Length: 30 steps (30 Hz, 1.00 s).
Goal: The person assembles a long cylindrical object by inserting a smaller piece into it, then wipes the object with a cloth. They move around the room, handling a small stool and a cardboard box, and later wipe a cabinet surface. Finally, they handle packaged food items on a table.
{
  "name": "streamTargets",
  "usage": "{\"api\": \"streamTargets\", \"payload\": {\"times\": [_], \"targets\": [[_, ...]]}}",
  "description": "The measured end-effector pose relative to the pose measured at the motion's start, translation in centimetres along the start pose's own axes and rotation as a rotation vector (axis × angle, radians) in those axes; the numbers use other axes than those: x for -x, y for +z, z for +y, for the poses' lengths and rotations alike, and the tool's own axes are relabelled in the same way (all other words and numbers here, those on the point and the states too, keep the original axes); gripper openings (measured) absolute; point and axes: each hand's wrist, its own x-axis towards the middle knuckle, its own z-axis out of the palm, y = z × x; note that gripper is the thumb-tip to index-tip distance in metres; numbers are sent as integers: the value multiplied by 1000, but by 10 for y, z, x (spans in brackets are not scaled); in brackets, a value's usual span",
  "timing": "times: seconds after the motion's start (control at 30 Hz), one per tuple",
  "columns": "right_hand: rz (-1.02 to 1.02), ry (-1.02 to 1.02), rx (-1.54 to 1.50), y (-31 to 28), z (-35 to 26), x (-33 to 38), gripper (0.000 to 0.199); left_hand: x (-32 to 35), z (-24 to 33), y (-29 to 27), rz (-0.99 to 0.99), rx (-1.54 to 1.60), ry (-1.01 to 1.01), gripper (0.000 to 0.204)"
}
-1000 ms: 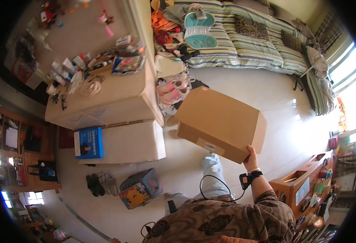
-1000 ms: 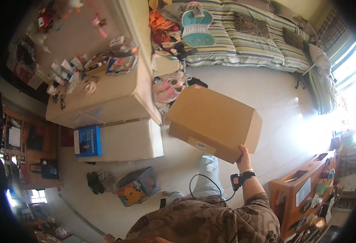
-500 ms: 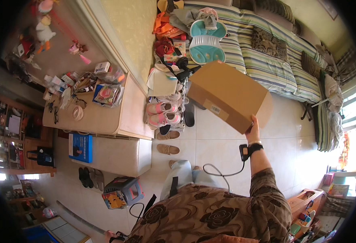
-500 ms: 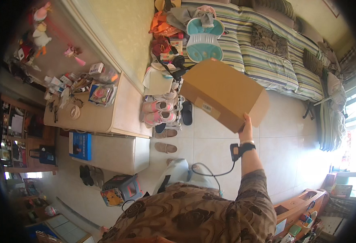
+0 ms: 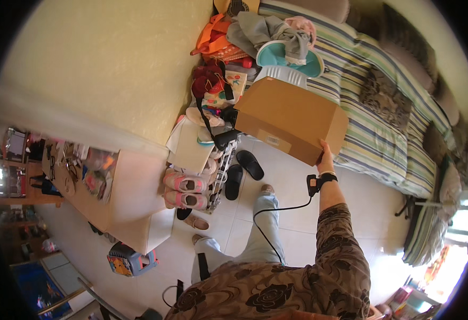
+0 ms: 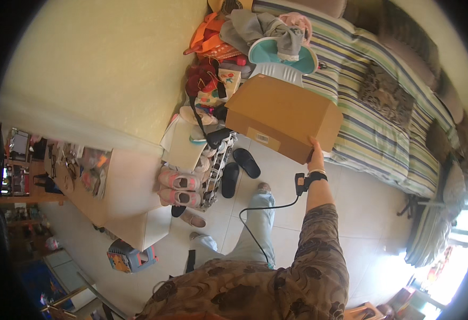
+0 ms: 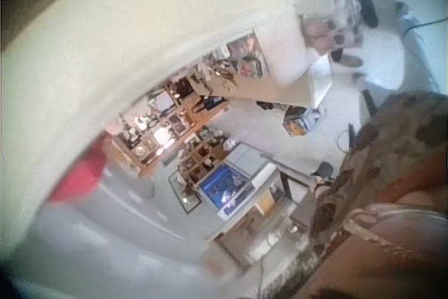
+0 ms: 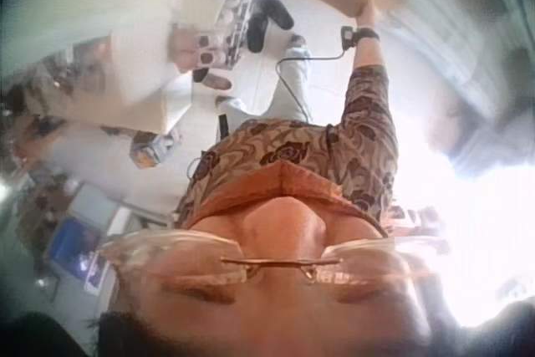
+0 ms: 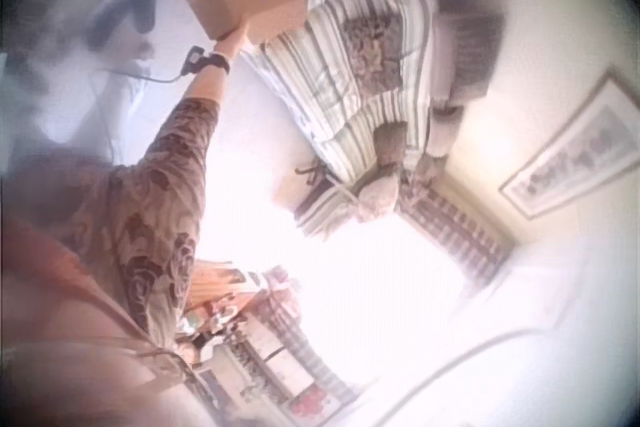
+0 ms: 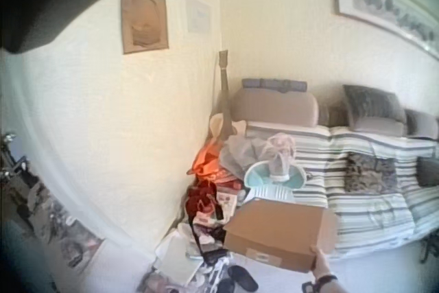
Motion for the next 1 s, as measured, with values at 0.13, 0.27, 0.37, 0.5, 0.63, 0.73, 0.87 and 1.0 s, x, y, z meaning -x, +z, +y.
{"api": "streamTargets", "payload": {"times": [0.13, 0.27, 0.37, 0.5, 0.63, 0.73, 0.87, 1.0], "targets": [[-46, 112, 61, -6, -30, -110, 43, 100, 36, 22, 60, -52, -89, 20], [-36, 129, 45, -12, -34, -187, 48, 164, 50, 30, 107, -100, -152, 18], [121, 85, 47, -23, -20, -229, 52, 194, 51, 27, 132, -127, -185, 16], [266, -12, 428, -55, -1, -266, 62, 221, 37, 7, 173, -130, -213, 14], [342, -148, 1554, -100, 5, -291, 68, 242, -11, -21, 223, -142, -257, 12], [212, -269, 2061, -125, 39, -264, 61, 264, -76, -43, 259, -178, -322, 11], [-138, 15, 1792, -115, 138, -143, 33, 274, -180, -39, 217, 177, -442, 8], [-371, 644, 1103, -68, 253, 51, 25, 253, -309, -8, 121, 461, -521, 10]]}}
